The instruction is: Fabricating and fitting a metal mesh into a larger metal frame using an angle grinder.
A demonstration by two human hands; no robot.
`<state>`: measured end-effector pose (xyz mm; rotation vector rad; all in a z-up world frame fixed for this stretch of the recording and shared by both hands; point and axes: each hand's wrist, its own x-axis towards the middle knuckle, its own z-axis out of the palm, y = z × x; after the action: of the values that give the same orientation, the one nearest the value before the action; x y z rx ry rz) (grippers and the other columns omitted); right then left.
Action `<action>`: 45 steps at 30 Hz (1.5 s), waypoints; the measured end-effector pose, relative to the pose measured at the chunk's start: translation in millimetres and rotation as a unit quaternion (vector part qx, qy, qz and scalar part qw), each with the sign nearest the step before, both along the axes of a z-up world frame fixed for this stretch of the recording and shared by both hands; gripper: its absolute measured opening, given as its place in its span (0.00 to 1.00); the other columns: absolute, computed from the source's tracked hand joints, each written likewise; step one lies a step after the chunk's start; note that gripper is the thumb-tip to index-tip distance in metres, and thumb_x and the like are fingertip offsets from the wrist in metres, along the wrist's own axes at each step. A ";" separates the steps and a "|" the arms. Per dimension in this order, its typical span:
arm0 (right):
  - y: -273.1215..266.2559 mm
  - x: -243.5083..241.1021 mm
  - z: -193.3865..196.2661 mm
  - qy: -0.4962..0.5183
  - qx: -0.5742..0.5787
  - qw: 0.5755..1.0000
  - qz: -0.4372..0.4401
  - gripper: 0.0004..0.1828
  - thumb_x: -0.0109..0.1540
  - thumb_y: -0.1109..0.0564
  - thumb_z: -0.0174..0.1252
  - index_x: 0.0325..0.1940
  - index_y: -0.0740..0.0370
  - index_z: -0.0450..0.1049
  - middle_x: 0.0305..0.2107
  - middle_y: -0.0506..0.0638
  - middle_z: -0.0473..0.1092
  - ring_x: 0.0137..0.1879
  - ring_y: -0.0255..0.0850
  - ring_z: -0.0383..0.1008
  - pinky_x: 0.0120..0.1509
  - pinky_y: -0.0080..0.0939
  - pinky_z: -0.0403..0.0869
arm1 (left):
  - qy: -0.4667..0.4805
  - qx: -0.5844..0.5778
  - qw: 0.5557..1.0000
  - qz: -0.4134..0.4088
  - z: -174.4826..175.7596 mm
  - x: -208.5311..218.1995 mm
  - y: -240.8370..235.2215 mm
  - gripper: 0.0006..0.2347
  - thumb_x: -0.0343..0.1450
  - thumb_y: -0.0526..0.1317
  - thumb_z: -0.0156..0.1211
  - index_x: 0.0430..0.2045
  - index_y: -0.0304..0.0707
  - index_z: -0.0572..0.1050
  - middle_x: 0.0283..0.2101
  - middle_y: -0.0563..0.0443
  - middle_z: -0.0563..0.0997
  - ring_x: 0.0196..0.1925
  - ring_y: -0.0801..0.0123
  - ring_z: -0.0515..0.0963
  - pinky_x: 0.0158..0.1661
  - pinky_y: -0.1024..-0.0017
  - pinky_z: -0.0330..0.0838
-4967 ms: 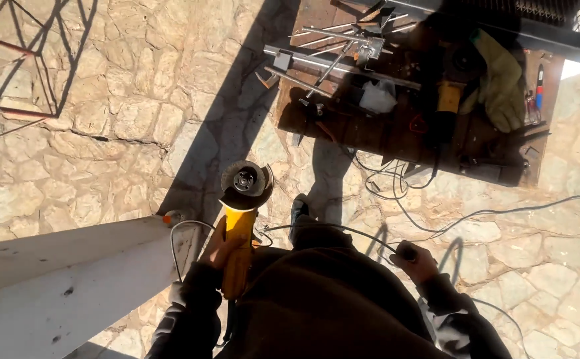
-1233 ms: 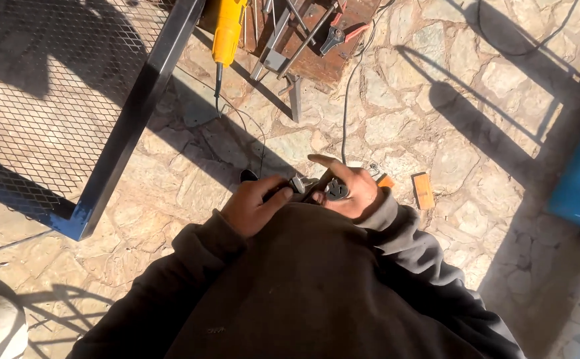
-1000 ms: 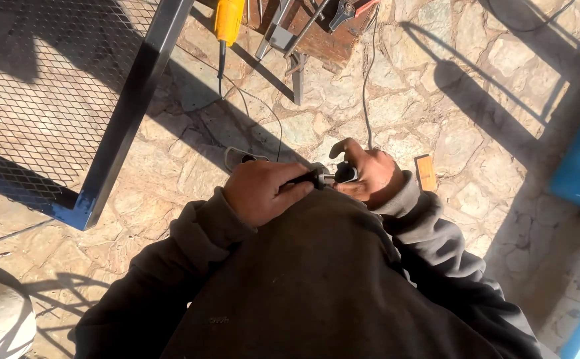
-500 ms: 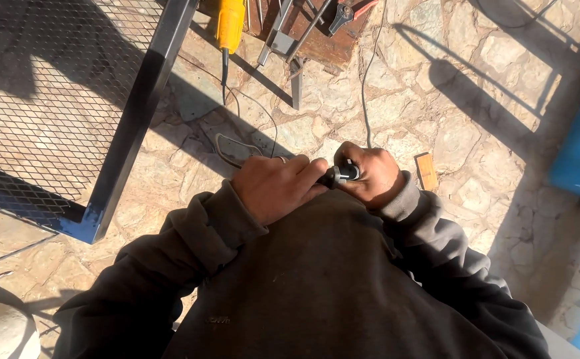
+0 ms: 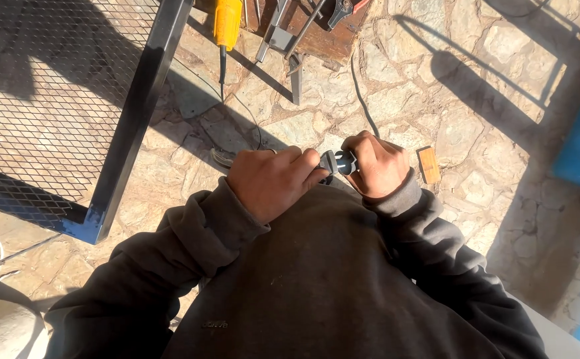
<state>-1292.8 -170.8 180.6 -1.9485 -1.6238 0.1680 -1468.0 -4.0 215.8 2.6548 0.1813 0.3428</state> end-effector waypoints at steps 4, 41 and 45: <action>2.4 2.0 0.5 0.005 -0.023 1.000 0.015 0.17 0.57 0.59 0.69 0.46 0.63 0.70 0.34 0.52 0.73 0.36 0.50 0.78 0.37 0.47 0.73 | -0.022 0.021 0.999 0.016 3.2 1.3 0.1 0.12 0.74 0.51 0.61 0.33 0.44 0.74 0.20 0.55 0.77 0.16 0.66 0.76 0.17 0.66 0.67; 69.3 -63.2 4.7 -0.003 -0.246 0.967 0.070 0.14 0.62 0.50 0.63 0.42 0.60 0.69 0.27 0.55 0.73 0.29 0.54 0.76 0.31 0.53 0.72 | 0.249 -0.168 0.940 -0.163 -41.2 -30.4 93.4 0.19 0.77 0.56 0.46 0.36 0.40 0.76 0.21 0.44 0.78 0.23 0.54 0.78 0.30 0.52 0.73; 78.4 -75.5 13.3 0.049 -0.271 0.960 0.057 0.15 0.62 0.48 0.62 0.42 0.59 0.68 0.26 0.54 0.73 0.31 0.55 0.76 0.34 0.55 0.72 | 0.219 -0.255 0.930 -0.150 -47.7 -42.0 94.3 0.18 0.76 0.55 0.47 0.38 0.40 0.76 0.24 0.44 0.80 0.25 0.52 0.79 0.32 0.52 0.73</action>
<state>-1368.4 -92.4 193.9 -2.1880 -1.7511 0.8190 -1509.9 90.2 168.2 2.1522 -0.0040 -0.3584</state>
